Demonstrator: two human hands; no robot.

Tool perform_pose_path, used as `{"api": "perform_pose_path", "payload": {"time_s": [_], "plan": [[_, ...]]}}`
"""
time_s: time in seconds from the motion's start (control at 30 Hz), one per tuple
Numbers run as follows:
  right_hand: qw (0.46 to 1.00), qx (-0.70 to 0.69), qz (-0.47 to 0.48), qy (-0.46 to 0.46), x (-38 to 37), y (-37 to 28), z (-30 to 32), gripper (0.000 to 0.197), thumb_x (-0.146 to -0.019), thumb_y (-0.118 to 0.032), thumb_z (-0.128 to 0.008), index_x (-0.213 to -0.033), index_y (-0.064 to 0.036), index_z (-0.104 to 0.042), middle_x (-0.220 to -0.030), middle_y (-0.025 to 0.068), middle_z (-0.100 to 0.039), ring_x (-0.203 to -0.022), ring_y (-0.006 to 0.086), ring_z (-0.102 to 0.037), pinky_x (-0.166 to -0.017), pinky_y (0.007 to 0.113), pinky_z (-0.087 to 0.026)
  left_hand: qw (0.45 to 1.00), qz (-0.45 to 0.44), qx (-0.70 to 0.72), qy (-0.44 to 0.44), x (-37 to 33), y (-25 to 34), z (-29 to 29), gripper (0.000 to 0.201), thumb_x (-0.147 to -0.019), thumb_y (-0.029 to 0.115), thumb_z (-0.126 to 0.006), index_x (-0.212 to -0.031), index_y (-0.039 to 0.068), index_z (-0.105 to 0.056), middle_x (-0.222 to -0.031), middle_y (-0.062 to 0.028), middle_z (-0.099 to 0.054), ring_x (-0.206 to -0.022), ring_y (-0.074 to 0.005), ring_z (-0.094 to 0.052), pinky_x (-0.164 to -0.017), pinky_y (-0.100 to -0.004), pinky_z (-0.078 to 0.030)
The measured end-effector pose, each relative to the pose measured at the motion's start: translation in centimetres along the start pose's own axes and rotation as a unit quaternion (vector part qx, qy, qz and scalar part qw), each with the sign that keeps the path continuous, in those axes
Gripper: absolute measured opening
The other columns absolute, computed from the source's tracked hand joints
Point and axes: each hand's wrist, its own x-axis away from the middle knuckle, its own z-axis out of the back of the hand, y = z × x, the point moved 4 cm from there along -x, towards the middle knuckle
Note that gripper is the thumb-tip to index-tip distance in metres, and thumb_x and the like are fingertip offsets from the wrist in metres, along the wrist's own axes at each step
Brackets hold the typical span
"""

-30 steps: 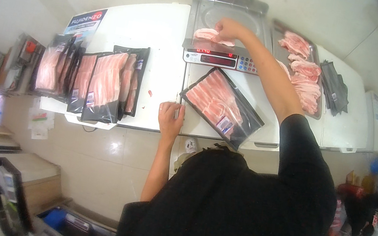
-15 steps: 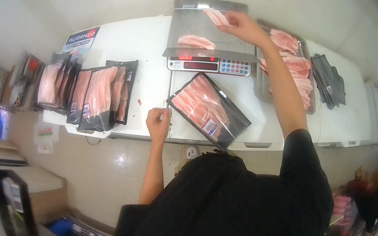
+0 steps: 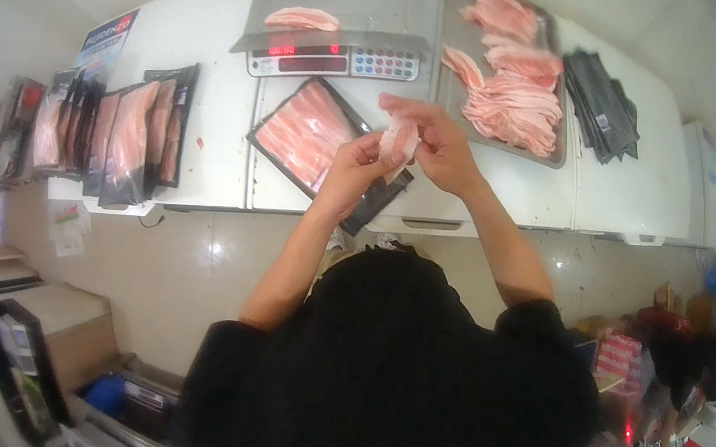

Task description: The person places slices of meat into plastic trays and onto a scale, then moves the trays aside.

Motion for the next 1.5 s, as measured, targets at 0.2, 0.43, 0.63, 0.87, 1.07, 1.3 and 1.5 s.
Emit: {"api": "perform_pose_path", "payload": {"time_s": [0.2,0.43,0.63,0.87,1.07,1.3,1.5], "plan": [[0.988,0.018,0.056,0.144,4.4,-2.6,3.6,0.052,-0.085,0.016,-0.055,-0.132,-0.0056,-0.063,-0.141,0.0144,-0.065,-0.139,0.0324,-0.058,-0.117,0.045,-0.044,0.998,0.000,-0.057,0.007,0.5,-1.8,-4.6,0.045,-0.101,0.009,-0.072,-0.144,0.000,-0.060,-0.115,-0.0062,-0.075,-0.104,-0.0146,-0.071,-0.085,-0.0277,-0.053],[0.946,0.301,0.044,0.117,8.2,-4.2,4.3,0.048,-0.093,-0.004,-0.069,-0.140,-0.0073,-0.063,-0.124,0.0144,-0.074,-0.119,0.0297,-0.069,-0.103,0.041,-0.053,0.970,-0.080,-0.221,0.063,1.1,-2.6,-7.6,0.048,-0.099,0.009,-0.072,-0.145,-0.001,-0.059,-0.114,-0.0075,-0.074,-0.098,-0.0120,-0.066,-0.085,-0.0276,-0.052],[0.965,0.203,-0.064,0.151,9.2,-4.6,4.7,0.041,-0.094,-0.008,-0.070,-0.135,-0.0061,-0.066,-0.112,0.0162,-0.077,-0.097,0.0252,-0.075,-0.089,0.034,-0.057,0.930,-0.122,-0.334,0.094,1.7,-2.3,-9.2,0.037,-0.097,0.013,-0.076,-0.130,0.000,-0.065,-0.103,-0.0139,-0.076,-0.087,-0.0130,-0.062,-0.080,-0.0302,-0.050],[0.985,0.102,-0.041,0.134,10.9,-0.6,6.6,0.009,-0.095,-0.004,-0.071,-0.100,0.0030,-0.074,-0.099,0.0123,-0.076,-0.092,0.0169,-0.071,-0.088,0.032,-0.057,0.915,-0.118,-0.349,0.166,2.9,-2.6,-9.0,0.030,-0.091,0.005,-0.082,-0.115,0.002,-0.064,-0.094,-0.0030,-0.072,-0.086,-0.0087,-0.065,-0.071,-0.0256,-0.048],[0.984,0.066,-0.162,0.027,10.5,-2.2,6.7,0.023,-0.097,-0.007,-0.071,-0.117,0.0032,-0.076,-0.102,0.0100,-0.076,-0.098,0.0158,-0.071,-0.092,0.032,-0.056,0.889,-0.169,-0.377,0.196,4.7,-1.7,-9.0,0.023,-0.091,0.008,-0.081,-0.112,0.000,-0.074,-0.102,-0.0085,-0.077,-0.084,-0.0115,-0.066,-0.071,-0.0277,-0.051],[0.976,0.094,-0.185,-0.067,10.0,-2.6,6.9,0.028,-0.099,-0.009,-0.071,-0.125,0.0016,-0.073,-0.108,0.0094,-0.074,-0.099,0.0141,-0.067,-0.092,0.032,-0.054,0.894,-0.211,-0.374,0.126,5.4,-1.8,-9.2,0.028,-0.090,0.006,-0.081,-0.117,0.000,-0.077,-0.104,-0.0122,-0.077,-0.094,-0.0187,-0.072,-0.080,-0.0305,-0.055],[0.979,0.093,-0.171,-0.056,10.4,-1.9,6.9,0.029,-0.099,-0.010,-0.070,-0.126,-0.0010,-0.073,-0.104,0.0090,-0.073,-0.093,0.0139,-0.062,-0.089,0.031,-0.052,0.869,-0.221,-0.421,0.137,5.4,-2.7,-9.4,0.032,-0.087,0.009,-0.085,-0.118,0.003,-0.079,-0.096,-0.0127,-0.077,-0.089,-0.0224,-0.071,-0.075,-0.0329,-0.054]]}}
